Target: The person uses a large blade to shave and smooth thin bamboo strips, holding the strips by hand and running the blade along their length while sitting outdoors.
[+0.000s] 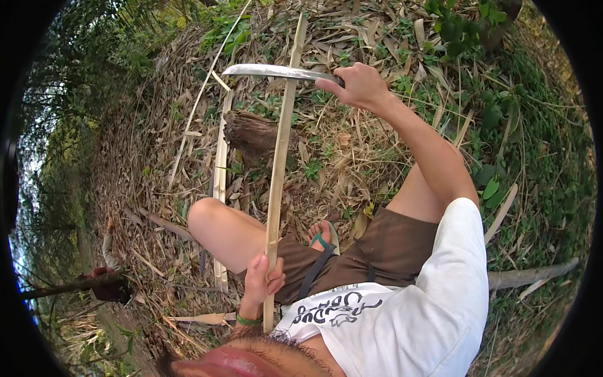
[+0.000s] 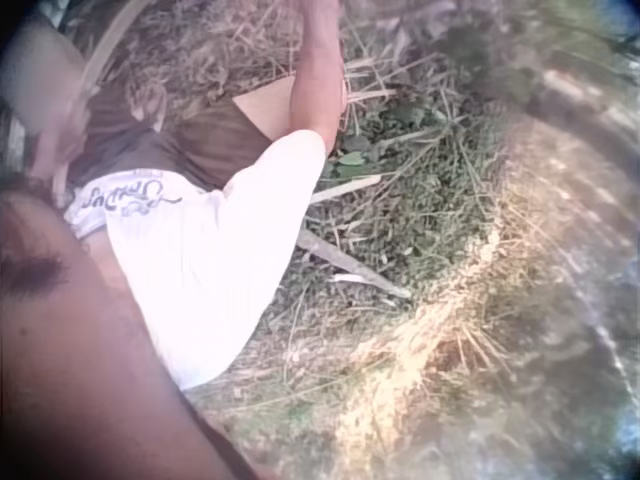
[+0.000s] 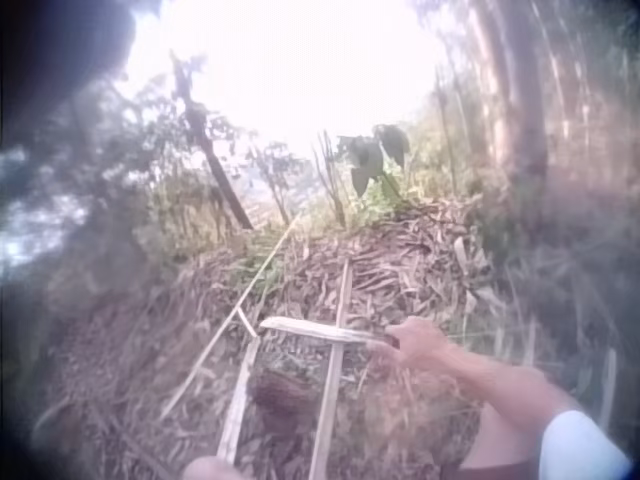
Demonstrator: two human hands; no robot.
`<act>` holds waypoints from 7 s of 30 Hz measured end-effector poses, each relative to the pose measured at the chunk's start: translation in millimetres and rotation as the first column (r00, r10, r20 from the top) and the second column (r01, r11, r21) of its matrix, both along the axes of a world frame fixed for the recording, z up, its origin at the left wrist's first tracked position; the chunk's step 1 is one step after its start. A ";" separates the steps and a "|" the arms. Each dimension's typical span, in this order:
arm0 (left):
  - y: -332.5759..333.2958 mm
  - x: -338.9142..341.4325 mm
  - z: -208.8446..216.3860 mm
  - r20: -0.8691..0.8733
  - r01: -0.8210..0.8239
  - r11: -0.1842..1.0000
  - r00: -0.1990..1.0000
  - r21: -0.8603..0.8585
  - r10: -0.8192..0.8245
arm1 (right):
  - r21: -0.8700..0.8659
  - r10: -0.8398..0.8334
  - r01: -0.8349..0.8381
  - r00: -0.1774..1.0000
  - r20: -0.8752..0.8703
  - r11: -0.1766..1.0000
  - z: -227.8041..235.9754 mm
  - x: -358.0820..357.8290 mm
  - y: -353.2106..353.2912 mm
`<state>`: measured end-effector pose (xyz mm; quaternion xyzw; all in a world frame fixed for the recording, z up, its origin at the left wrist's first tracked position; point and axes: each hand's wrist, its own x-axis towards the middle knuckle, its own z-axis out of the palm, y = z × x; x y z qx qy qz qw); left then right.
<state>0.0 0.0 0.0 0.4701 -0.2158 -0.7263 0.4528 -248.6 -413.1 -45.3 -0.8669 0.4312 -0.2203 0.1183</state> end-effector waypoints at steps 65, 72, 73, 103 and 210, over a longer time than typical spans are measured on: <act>26.1 1.2 8.5 0.201 -0.042 0.993 0.978 -0.109 0.063 | 0.205 -0.533 0.497 0.825 0.189 0.843 -33.0 -68.4 -90.7; -24.1 10.8 11.9 -0.287 -0.084 0.996 0.954 0.008 0.082 | 0.331 -0.288 0.146 0.853 0.435 0.932 -1.6 -15.7 -30.8; -30.6 8.6 11.1 -0.326 -0.082 0.997 0.942 0.004 0.079 | 0.280 -0.225 0.108 0.874 0.430 0.954 1.9 -8.0 -17.5; -85.3 -13.2 32.8 0.116 -0.107 0.985 0.986 -0.132 0.122 | 0.013 0.108 -0.111 0.980 0.170 0.994 18.2 34.4 49.8; -77.9 -0.5 4.3 -0.350 -0.015 0.999 0.937 -0.038 0.001 | -0.073 0.064 -0.050 0.975 0.212 0.996 -1.9 38.2 29.6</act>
